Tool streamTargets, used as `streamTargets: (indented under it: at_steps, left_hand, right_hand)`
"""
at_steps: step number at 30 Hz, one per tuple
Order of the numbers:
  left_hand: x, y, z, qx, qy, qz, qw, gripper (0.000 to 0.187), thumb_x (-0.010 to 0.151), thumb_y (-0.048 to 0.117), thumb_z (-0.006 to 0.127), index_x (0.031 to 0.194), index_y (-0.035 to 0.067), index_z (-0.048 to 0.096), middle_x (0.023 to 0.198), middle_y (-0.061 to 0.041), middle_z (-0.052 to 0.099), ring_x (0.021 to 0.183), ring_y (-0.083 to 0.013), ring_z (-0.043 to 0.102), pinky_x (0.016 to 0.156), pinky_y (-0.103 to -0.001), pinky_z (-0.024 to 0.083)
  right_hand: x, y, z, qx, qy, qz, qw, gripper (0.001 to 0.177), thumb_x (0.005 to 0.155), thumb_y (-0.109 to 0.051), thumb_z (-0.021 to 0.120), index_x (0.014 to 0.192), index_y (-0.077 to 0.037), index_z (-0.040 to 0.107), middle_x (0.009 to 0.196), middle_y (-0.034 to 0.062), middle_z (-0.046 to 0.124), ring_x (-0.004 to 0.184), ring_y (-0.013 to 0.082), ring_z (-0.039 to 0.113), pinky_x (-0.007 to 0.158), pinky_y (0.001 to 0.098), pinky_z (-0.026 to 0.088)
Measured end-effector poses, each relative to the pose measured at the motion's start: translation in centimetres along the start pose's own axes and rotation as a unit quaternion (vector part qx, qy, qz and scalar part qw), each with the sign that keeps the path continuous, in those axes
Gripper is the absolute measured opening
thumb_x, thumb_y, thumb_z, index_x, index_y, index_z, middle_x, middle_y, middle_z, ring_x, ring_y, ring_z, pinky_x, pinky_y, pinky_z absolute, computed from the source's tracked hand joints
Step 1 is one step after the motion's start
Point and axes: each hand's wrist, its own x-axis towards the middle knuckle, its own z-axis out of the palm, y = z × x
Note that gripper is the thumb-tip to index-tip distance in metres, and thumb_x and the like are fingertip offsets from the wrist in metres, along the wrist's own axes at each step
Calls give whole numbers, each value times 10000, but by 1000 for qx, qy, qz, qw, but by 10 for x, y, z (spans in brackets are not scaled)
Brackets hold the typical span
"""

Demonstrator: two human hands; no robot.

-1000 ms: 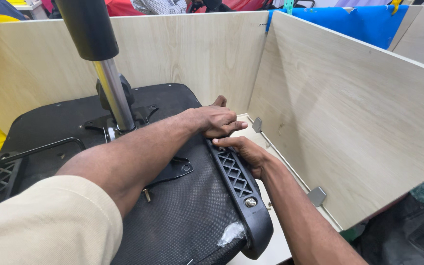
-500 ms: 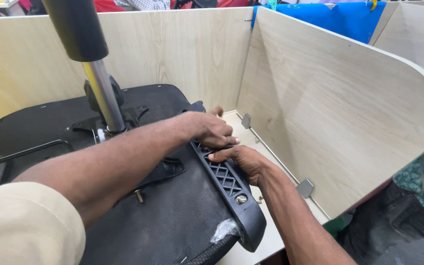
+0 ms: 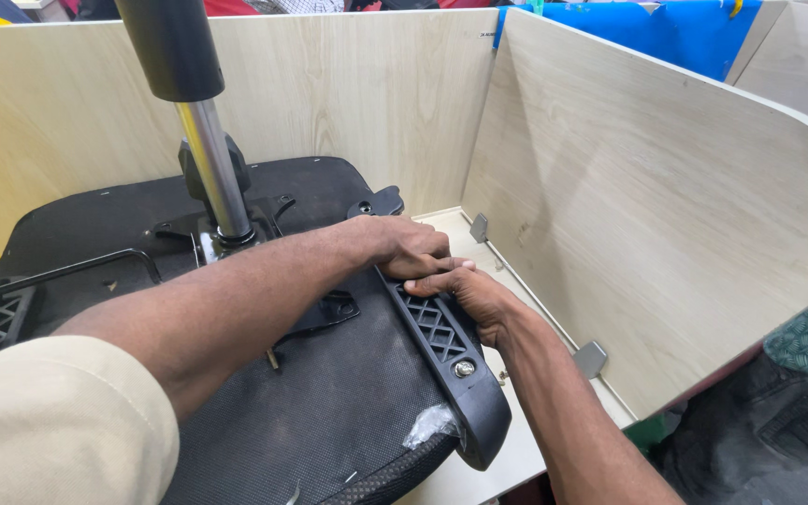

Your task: The person uses a screwdriver to tighten screws into a black plastic bracket attached to the underside of an office chair seat. They repeatedly adjust the bracket and re-tighten the screws to secure it in place.

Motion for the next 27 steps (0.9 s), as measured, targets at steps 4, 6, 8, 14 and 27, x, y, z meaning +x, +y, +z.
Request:
streamTargets:
  at_steps: [4, 6, 8, 14, 27]
  left_hand:
    - [4, 4, 1, 1, -15, -16, 1000, 850, 937, 743, 262, 955, 60, 768, 959, -173, 773, 868, -313, 750, 811, -521, 581]
    - [7, 0, 2, 2, -15, -17, 1000, 882, 943, 745, 257, 965, 36, 782, 990, -193, 776, 885, -325, 744, 831, -518, 570]
    - [10, -5, 5, -2, -9, -13, 1000, 892, 934, 764, 245, 1024, 44, 764, 1043, -199, 756, 938, -322, 714, 866, -517, 541]
    - [13, -4, 7, -17, 16, -13, 1000, 910, 918, 805, 226, 1078, 45, 702, 1052, -198, 731, 971, -303, 689, 883, -511, 517]
    - [0, 6, 0, -30, 11, -27, 999, 833, 921, 775, 308, 747, 79, 731, 781, -138, 730, 741, -242, 704, 695, -518, 555]
  right_hand:
    - [-1, -1, 0, -13, -5, 0, 1000, 421, 779, -66, 754, 1165, 25, 615, 794, 138, 729, 548, 195, 730, 479, 257, 634]
    - [-1, -1, -1, -16, -7, 0, 1000, 445, 771, -78, 764, 1178, 25, 619, 803, 132, 732, 554, 189, 732, 481, 255, 635]
    - [0, 0, -2, -10, -6, 1, 1000, 450, 773, -77, 776, 1170, 46, 603, 807, 133, 733, 567, 193, 737, 490, 257, 636]
    - [-4, 2, -5, -53, 14, -3, 999, 427, 782, -150, 793, 1129, 44, 639, 785, 118, 728, 545, 178, 718, 472, 258, 622]
    - [-56, -35, -13, -428, 96, 47, 897, 640, 676, -420, 942, 1104, -48, 645, 837, 74, 718, 779, 199, 695, 734, 380, 534]
